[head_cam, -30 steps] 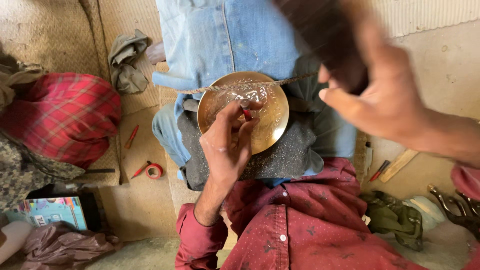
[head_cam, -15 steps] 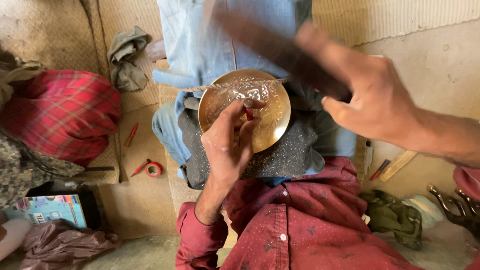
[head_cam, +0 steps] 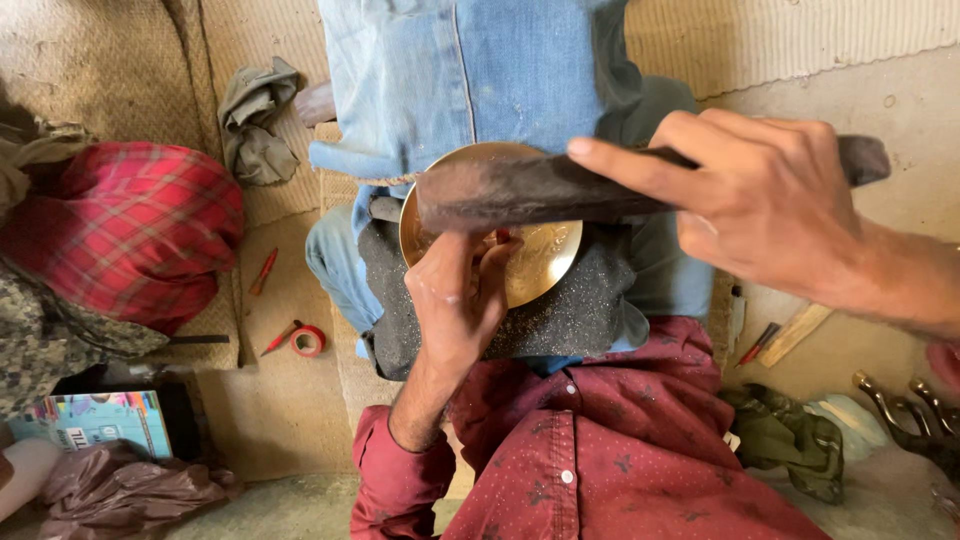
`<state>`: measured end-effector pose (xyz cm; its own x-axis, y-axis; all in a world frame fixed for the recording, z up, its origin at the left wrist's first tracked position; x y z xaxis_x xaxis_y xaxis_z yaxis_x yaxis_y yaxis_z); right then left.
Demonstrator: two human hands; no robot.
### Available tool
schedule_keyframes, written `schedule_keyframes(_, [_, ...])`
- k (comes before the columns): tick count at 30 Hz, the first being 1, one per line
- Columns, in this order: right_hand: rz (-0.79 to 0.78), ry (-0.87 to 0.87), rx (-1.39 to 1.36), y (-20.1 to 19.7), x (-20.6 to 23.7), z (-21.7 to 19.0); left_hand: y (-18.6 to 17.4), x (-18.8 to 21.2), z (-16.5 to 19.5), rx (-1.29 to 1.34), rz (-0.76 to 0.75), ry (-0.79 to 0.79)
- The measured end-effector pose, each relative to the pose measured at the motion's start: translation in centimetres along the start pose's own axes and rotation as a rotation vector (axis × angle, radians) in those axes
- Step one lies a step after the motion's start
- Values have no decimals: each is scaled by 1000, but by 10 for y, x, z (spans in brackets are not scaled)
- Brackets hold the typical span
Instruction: The person sits on the floor with a brass plate held against their lap by a rope strap, holds a red-handled punch against the plate's surface, and repeatedly strikes the punch with a wooden mallet to emboss a decorative pattern. They reposition the punch across the plate and briefly set the plate aside before resuming hammering.
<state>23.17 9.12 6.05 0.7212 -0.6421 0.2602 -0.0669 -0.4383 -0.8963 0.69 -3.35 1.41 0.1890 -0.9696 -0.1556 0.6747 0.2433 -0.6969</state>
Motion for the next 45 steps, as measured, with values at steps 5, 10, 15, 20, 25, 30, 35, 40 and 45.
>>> schedule_keyframes(5, [232,-106,-382,-12,4,-6,0,1,1,63,23,20])
schedule_keyframes(10, [315,-221,-595,-11,8,-2,0,3,0,91,17,29])
schedule_keyframes(15, [229,-108,-269,10,13,8,-2,2,-2,241,53,31])
schedule_keyframes(20, [284,-171,-85,17,17,18,-3,0,-4,154,-2,-40])
schedule_keyframes(25, [362,-158,-198,6,14,16,-3,1,-3,211,19,-4])
schedule_keyframes(30, [441,-279,-612,-18,7,-1,-1,4,-4,203,52,5])
schedule_keyframes(35, [226,-200,-31,-28,-8,-14,1,6,-6,46,44,-43])
schedule_keyframes(40, [95,-140,-126,-29,-15,-18,0,9,-7,122,33,-47])
schedule_keyframes(45, [58,-154,8,-28,-12,-18,-1,8,-7,114,52,15])
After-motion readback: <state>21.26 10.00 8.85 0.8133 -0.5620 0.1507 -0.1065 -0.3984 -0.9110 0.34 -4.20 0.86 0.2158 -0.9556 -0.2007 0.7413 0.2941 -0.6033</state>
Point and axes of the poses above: each hand's wrist, its own x-axis away from the middle knuckle, its own y-axis out of the palm, z = x × y, the point moved 2 cm from there along -x, towards the middle knuckle, and after that the axes turned 12 degrees about -x, right-handed, at the moved point
